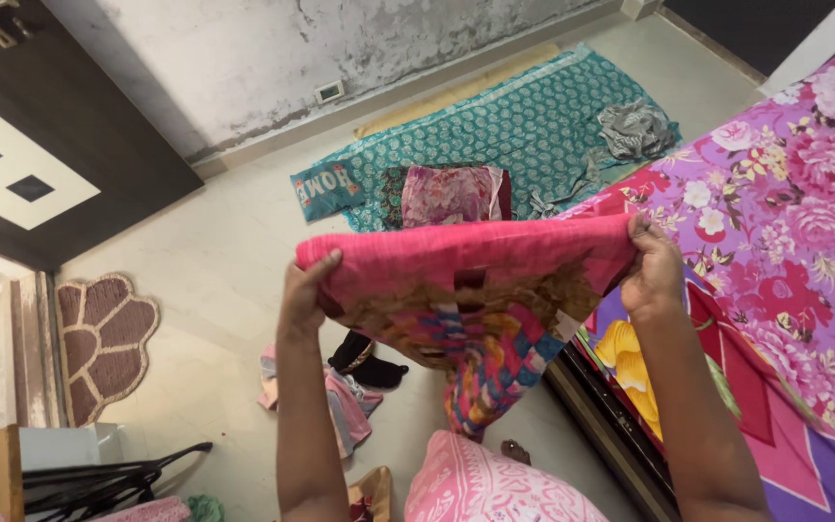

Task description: The person folds a floral blanket and a multi-colored woven rug by hand, then places them onto a bed. They also retrieve and position decorative heart-shaped and rectangular pillows onto the bed.

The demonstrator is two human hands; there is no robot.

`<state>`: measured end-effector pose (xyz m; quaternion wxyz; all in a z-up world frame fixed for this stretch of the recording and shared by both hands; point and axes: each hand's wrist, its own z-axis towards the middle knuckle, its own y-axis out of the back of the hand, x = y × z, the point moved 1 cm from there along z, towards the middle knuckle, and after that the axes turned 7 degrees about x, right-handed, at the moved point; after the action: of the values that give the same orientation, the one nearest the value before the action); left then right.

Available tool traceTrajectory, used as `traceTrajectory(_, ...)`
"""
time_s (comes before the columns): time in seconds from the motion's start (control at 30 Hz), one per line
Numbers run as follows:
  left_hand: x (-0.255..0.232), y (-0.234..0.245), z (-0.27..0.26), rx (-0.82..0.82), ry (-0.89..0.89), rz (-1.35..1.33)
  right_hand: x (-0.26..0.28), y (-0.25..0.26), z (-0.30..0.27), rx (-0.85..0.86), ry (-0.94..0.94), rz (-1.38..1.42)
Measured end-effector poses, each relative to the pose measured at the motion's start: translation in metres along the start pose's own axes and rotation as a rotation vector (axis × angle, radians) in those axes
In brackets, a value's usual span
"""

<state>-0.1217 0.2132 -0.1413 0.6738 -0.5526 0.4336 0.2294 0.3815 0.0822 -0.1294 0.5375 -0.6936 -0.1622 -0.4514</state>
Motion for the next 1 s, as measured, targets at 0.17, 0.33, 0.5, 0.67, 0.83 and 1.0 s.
traceTrajectory(0.17,-0.059,-0.048,0.01,0.051,0.065,0.04,0.025,0.002,0.005,0.028,-0.103,0.068)
traceTrajectory(0.33,-0.117,-0.092,-0.003,0.254,-0.013,-0.025,0.096,-0.029,0.015,0.175,-0.206,0.142)
traceTrajectory(0.5,-0.073,-0.076,0.038,0.142,0.229,0.552,0.077,-0.046,0.046,0.399,0.07,-0.053)
traceTrajectory(0.67,-0.001,-0.019,0.05,0.145,0.338,0.354,-0.024,0.011,0.065,0.297,-0.305,-0.367)
traceTrajectory(0.83,-0.021,-0.002,0.044,0.289,0.336,0.117,-0.022,0.038,0.07,0.265,-0.411,-0.293)
traceTrajectory(1.0,-0.105,-0.036,0.02,0.363,0.025,-0.008,0.072,-0.028,0.079,0.476,-0.091,0.005)
